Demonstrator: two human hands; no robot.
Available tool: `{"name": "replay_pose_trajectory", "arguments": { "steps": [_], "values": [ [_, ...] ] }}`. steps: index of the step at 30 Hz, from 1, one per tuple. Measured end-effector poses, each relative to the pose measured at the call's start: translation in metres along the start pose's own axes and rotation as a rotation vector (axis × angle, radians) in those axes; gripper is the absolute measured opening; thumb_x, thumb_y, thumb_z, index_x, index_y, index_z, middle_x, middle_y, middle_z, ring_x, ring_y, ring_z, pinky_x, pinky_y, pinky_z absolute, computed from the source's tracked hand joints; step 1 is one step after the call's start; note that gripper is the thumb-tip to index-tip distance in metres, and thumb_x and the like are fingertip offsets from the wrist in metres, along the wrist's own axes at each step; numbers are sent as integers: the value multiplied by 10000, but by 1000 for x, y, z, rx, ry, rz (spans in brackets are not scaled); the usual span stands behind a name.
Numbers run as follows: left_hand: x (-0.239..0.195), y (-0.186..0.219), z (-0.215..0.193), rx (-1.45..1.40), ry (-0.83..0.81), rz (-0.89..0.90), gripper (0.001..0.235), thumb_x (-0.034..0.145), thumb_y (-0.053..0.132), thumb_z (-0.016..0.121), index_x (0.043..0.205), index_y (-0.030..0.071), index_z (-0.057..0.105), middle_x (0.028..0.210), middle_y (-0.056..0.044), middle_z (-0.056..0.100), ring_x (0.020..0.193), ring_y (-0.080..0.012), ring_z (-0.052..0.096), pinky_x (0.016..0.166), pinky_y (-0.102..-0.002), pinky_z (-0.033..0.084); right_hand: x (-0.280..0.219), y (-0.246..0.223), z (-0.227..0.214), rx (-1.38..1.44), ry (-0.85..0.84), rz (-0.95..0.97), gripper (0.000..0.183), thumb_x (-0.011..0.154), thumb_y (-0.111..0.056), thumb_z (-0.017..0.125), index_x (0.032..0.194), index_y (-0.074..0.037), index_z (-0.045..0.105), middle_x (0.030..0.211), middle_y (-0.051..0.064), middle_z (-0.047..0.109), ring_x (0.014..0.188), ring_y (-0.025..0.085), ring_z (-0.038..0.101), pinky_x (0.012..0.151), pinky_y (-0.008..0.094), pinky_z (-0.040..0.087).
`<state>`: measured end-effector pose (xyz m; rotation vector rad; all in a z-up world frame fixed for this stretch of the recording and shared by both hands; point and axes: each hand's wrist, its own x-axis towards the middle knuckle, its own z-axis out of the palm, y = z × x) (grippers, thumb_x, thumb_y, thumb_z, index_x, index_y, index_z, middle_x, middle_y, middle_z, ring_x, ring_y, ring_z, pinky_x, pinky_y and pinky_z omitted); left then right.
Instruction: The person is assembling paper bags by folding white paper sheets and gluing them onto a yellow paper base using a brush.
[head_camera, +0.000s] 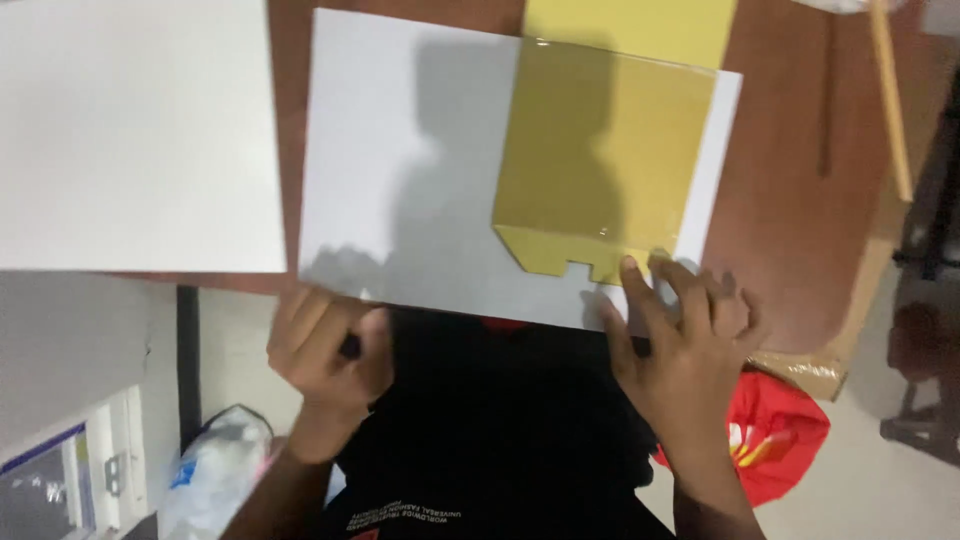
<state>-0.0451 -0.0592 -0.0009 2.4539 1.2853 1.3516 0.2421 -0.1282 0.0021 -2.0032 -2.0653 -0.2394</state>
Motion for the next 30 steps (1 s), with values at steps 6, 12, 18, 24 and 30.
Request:
{"name": "replay_pose_trajectory", "arguments": {
  "steps": [6,12,18,24,30],
  "values": [
    [-49,-7,-9,-225,-118,-1076,491,1056,379,529,690,101,704,517,19,535,533,-82,540,596,-235,412,-1,-11,1,-21,5,20,367,982,-375,842,1302,-249,713,1310,27,701,1048,234,663,922,447,337],
    [-32,-14,-7,-340,-82,-1495,595,958,468,659,567,23,719,444,-56,552,391,-127,472,519,-227,409,-2,-16,-3,-58,-43,55,408,980,-400,807,1342,-227,733,1325,46,685,1064,249,634,881,435,328],
    [-26,-1,-15,-205,-104,-1234,503,999,392,643,633,69,762,500,0,592,533,-76,571,609,-210,446,-5,-13,-4,-28,-63,88,461,957,-386,825,1376,-255,683,1361,31,660,1145,243,632,882,456,327],
    [-4,6,-21,115,26,-403,459,990,-33,727,603,24,487,567,-42,432,530,-145,338,497,-299,256,-7,-7,-4,-52,-102,97,490,956,-432,749,1412,-288,641,1365,9,639,1151,248,617,861,480,376],
    [57,38,17,-113,-19,230,232,923,104,676,881,16,465,1082,-273,641,931,-422,660,794,-548,606,-3,2,-9,72,-131,123,452,931,-405,731,1364,-297,660,1352,-11,644,1128,274,602,869,479,358]
  ]
}}
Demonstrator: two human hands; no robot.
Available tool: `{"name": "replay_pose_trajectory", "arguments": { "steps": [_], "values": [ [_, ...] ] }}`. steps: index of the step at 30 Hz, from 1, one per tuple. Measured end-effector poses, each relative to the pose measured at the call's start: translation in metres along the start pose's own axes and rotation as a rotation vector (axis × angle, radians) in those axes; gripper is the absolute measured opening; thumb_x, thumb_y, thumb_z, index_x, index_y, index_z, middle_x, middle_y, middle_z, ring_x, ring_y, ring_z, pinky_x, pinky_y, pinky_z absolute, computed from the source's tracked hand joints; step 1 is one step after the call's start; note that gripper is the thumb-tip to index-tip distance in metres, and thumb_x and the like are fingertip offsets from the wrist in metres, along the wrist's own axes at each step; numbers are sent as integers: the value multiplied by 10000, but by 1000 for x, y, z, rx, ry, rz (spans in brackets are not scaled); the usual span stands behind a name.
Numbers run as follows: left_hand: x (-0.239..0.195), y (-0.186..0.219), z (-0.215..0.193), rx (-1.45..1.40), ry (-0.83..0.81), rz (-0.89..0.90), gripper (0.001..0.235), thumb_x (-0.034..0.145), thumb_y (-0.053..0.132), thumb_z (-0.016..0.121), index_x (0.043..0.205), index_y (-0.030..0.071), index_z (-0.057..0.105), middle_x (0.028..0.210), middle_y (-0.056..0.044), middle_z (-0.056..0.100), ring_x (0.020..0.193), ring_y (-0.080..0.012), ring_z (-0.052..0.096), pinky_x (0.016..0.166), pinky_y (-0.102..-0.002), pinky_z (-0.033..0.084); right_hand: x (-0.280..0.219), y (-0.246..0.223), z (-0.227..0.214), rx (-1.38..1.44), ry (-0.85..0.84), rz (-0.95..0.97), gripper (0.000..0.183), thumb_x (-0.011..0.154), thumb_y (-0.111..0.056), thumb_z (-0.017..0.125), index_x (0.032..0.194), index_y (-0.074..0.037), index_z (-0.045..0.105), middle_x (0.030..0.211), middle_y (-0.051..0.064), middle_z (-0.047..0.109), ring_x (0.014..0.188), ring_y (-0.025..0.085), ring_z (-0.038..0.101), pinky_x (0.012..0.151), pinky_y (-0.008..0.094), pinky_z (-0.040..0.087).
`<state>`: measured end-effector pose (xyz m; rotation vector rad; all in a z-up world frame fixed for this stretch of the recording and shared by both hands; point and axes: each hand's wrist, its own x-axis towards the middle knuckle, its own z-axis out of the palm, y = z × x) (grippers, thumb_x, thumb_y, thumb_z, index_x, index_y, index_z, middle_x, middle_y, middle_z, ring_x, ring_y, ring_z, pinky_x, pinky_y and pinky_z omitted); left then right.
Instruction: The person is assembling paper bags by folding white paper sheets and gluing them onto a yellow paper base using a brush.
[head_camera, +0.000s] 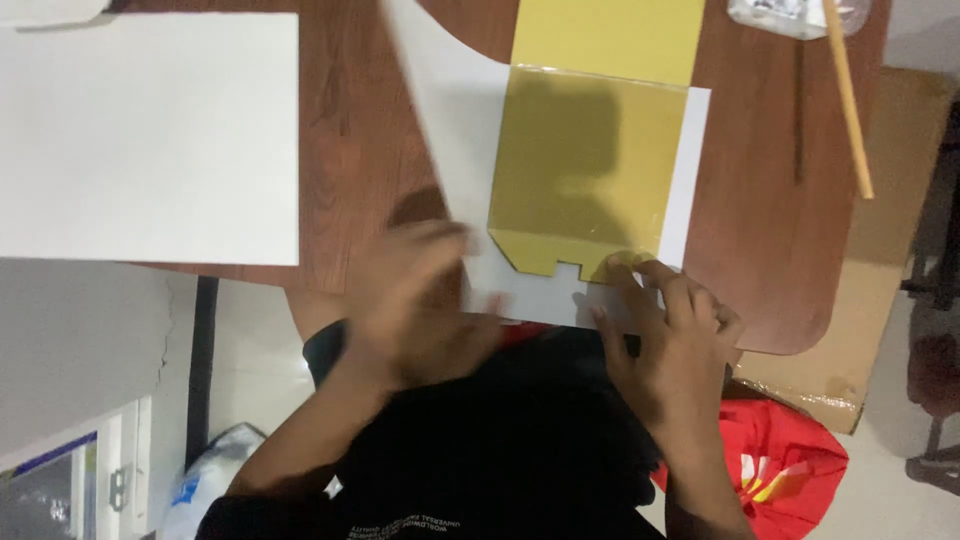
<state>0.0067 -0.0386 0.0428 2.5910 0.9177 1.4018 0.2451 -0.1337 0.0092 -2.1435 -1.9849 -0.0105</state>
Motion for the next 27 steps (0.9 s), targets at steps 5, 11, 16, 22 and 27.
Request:
{"name": "replay_pose_trajectory", "arguments": {
  "steps": [5,11,16,22,27],
  "values": [
    [33,35,50,-192,-283,122,268,963,108,654,701,56,625,1157,-134,677,1053,-320,678,1015,-505,524,3,13,-7,274,-56,1,257,892,-137,664,1145,-145,704,1359,75,625,1111,332,623,938,497,351],
    [4,26,108,-240,-343,149,214,838,147,739,650,68,676,1030,-99,726,917,-317,721,926,-558,566,5,28,-12,658,49,247,403,976,35,571,1340,-132,621,903,173,738,1007,459,690,949,518,477],
    [6,24,103,-317,-459,162,211,838,117,758,651,41,695,954,-119,729,885,-319,719,896,-547,588,11,27,-12,717,46,266,365,986,-12,570,1342,-77,616,997,141,788,1065,390,728,1000,473,439],
    [9,19,101,-364,-506,151,198,847,137,776,687,44,703,931,-123,717,904,-318,725,901,-536,598,13,28,-13,671,29,257,337,958,-64,640,1293,-64,682,1009,144,797,1031,356,741,1032,432,422],
    [4,12,100,-418,-507,147,265,857,246,794,729,39,689,1015,-120,726,945,-315,719,918,-537,594,13,29,-13,681,54,276,277,964,-71,653,1231,-43,719,1010,163,795,1001,366,741,1058,445,431]
  ]
}}
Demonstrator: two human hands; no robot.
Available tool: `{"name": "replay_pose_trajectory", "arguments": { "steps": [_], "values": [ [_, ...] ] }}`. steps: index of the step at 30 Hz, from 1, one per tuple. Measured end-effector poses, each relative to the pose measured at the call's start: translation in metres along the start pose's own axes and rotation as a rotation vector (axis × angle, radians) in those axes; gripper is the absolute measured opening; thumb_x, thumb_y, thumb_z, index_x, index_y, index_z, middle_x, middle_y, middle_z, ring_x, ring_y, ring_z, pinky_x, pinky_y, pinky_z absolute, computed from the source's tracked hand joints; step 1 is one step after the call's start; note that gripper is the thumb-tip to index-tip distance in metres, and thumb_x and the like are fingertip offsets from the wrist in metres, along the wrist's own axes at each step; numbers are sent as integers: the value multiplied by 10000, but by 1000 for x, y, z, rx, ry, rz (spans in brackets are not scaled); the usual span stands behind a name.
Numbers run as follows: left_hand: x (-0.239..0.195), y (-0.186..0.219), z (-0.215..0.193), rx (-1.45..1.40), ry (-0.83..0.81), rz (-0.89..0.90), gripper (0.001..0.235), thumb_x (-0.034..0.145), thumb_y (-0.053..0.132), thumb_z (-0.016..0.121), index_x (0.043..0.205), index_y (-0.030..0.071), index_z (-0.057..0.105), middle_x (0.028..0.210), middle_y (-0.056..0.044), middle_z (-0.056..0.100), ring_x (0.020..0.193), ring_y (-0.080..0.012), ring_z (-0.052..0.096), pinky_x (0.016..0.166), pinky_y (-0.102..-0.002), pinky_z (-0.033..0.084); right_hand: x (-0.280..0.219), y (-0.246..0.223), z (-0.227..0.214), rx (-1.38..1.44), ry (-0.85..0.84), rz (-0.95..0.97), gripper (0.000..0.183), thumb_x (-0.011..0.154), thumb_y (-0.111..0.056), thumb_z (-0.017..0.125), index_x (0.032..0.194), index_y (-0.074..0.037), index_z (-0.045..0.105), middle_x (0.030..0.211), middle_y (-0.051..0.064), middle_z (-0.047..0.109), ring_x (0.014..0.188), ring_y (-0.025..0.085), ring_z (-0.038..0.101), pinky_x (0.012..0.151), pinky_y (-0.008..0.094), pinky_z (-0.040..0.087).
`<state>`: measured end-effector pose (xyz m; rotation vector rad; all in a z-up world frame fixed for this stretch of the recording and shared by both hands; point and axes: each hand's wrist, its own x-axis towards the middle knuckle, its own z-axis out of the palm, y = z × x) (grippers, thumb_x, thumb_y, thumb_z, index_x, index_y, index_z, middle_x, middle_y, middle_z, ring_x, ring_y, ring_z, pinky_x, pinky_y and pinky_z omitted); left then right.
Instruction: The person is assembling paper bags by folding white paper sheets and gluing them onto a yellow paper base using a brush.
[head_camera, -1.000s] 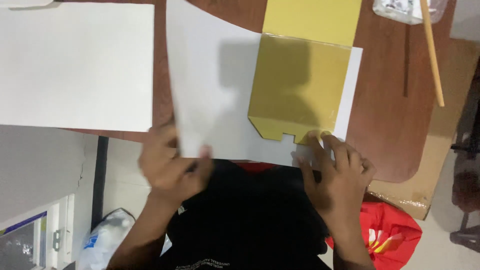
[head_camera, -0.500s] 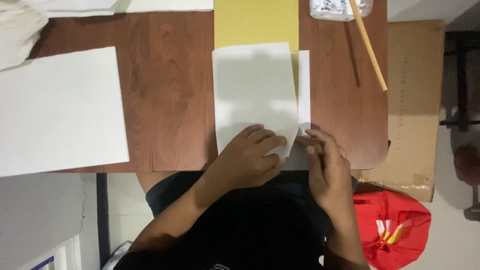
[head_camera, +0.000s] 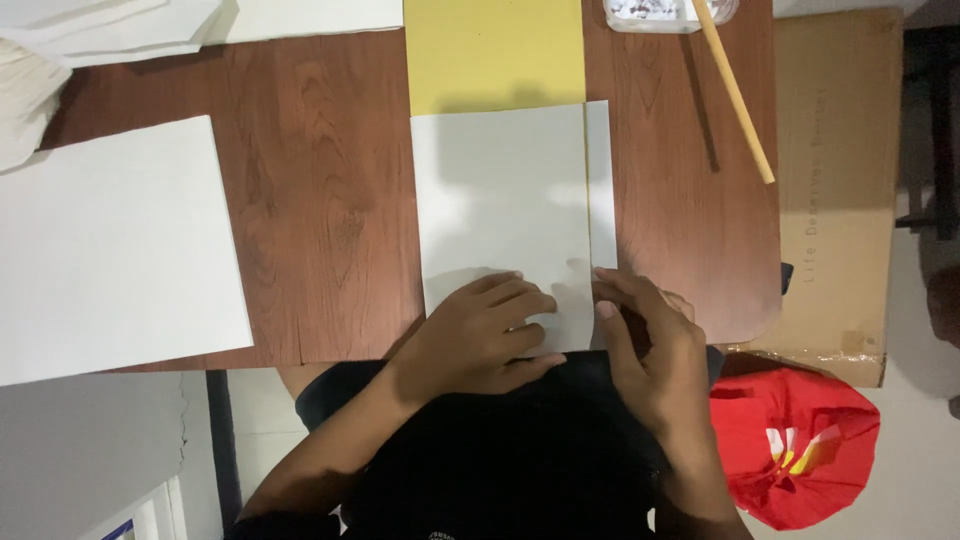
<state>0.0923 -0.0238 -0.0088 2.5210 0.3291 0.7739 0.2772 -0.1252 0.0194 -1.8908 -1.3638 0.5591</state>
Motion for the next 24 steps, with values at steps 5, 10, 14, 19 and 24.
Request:
{"name": "replay_pose_trajectory", "arguments": {
  "steps": [5,10,14,19,24],
  "values": [
    [1,-1,-6,-69,-18,-17,298,823,238,854,758,5,679,1005,-176,733,948,-356,729,916,-547,596,1,-2,1,19,18,3,272,942,-25,667,1206,-20,730,1007,186,788,1010,396,737,1028,478,454],
    [-2,-3,-5,-94,14,-11,270,841,232,834,777,17,684,1011,-157,736,971,-336,732,955,-528,589,2,-6,5,-20,40,-5,243,920,-63,729,1159,-31,760,924,152,784,952,382,735,986,486,466],
    [-5,-5,-2,-149,25,-22,251,846,214,837,801,15,691,1020,-172,736,982,-341,731,974,-527,580,2,1,15,-64,89,21,216,894,-102,804,1109,-97,779,853,84,772,897,322,733,958,457,469],
    [0,-22,-24,-241,51,-29,188,874,214,787,950,50,739,1093,-171,733,1072,-355,717,1028,-529,554,6,-6,20,-88,124,31,148,893,-59,808,1037,-90,791,779,76,750,823,285,718,943,424,459],
    [-2,-68,-75,-989,-68,-786,555,895,-5,623,1416,136,493,1507,-62,473,1405,-211,519,1202,-370,439,0,2,20,-113,106,-12,131,969,-152,739,1093,-138,774,806,-50,667,794,157,657,973,371,462]
  ]
}}
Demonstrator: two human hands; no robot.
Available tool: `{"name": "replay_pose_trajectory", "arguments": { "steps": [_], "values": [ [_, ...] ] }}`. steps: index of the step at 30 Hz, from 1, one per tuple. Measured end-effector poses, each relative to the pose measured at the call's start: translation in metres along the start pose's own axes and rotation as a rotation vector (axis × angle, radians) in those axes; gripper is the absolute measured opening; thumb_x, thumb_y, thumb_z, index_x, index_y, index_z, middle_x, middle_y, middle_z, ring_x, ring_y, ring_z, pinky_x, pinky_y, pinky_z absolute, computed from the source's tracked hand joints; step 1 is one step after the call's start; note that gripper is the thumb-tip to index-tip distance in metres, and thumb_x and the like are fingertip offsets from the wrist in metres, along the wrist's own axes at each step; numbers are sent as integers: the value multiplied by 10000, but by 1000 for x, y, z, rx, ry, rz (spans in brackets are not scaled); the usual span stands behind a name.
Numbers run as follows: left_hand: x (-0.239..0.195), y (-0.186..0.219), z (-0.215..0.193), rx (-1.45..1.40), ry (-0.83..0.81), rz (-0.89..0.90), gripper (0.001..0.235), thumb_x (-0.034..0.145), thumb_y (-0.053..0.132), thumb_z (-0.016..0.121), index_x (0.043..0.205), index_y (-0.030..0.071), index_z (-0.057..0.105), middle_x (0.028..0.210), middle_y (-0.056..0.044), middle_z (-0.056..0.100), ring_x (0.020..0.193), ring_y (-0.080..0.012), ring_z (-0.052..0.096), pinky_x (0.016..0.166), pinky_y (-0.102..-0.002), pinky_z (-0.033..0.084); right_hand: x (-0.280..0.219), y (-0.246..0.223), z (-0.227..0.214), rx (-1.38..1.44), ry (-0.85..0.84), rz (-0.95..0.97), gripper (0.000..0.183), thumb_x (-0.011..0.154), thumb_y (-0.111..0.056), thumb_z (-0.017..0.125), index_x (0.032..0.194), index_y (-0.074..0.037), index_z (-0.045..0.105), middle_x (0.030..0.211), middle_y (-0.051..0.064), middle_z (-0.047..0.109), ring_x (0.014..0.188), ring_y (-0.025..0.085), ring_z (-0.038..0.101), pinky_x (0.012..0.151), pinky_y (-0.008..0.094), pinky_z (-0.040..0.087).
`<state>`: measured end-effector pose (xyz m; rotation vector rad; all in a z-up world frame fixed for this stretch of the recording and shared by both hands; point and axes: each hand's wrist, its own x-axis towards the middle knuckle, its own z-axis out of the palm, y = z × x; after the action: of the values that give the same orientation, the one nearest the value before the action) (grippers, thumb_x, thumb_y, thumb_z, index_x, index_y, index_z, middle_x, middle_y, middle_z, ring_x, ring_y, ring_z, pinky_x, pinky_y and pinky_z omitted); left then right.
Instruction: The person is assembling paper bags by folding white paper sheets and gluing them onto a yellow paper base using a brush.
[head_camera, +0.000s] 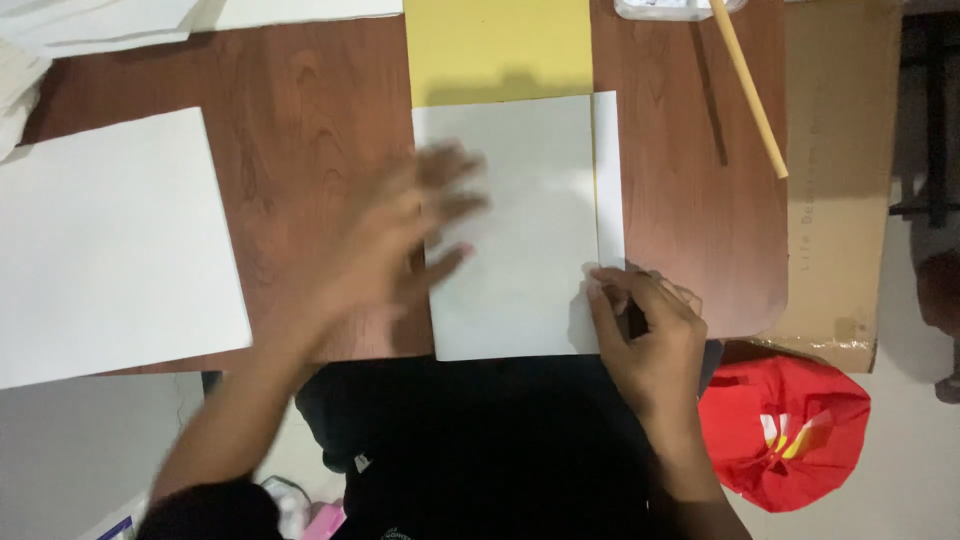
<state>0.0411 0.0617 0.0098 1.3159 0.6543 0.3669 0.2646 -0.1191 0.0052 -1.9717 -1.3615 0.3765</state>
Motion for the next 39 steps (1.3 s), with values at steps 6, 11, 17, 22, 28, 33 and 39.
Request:
{"name": "replay_pose_trajectory", "arguments": {
  "steps": [6,11,17,22,28,33,39],
  "values": [
    [28,-11,-53,1355,-61,592,690,1005,554,616,1492,69,551,1631,-201,397,1520,-405,363,1242,-607,173,1,1,1,-22,23,5,129,958,-129,759,1084,-156,768,766,-61,625,762,131,632,984,364,440],
    [24,-1,-48,1353,-119,387,760,981,559,589,1586,139,403,1693,-139,258,1570,-362,183,1264,-583,114,4,-4,-1,14,4,16,99,963,-92,721,1041,-119,776,821,-39,675,766,133,657,920,331,439],
    [24,-7,-51,1361,-102,474,831,935,545,700,1590,126,405,1683,-172,277,1557,-408,229,1245,-628,176,3,-2,1,-10,-15,30,173,926,-63,698,1068,-128,773,983,-15,760,913,139,715,1007,334,421],
    [23,-10,-52,1404,-70,491,838,944,554,710,1605,150,389,1694,-140,261,1565,-388,235,1259,-616,184,2,-3,2,-12,-11,54,199,933,-51,686,1102,-118,767,1008,-15,758,953,142,723,1064,364,430],
    [24,-17,-54,1413,-30,577,829,961,555,727,1598,125,415,1681,-164,289,1553,-409,281,1254,-612,239,1,1,4,-11,-2,36,203,933,-39,686,1097,-135,758,1034,-12,754,978,143,725,1044,358,447],
    [26,-18,-55,1458,-34,522,837,984,619,635,1626,154,367,1702,-135,229,1568,-394,191,1262,-600,211,0,-2,4,-19,-12,71,208,949,-62,704,1134,-135,764,987,-27,745,940,153,715,1055,385,470],
    [23,-17,-54,1445,-30,534,835,983,642,625,1619,156,384,1694,-139,253,1561,-394,221,1259,-601,224,1,-1,5,-33,-2,50,216,938,-22,670,1116,-103,761,1069,3,769,1026,169,733,1022,354,484]
  ]
}}
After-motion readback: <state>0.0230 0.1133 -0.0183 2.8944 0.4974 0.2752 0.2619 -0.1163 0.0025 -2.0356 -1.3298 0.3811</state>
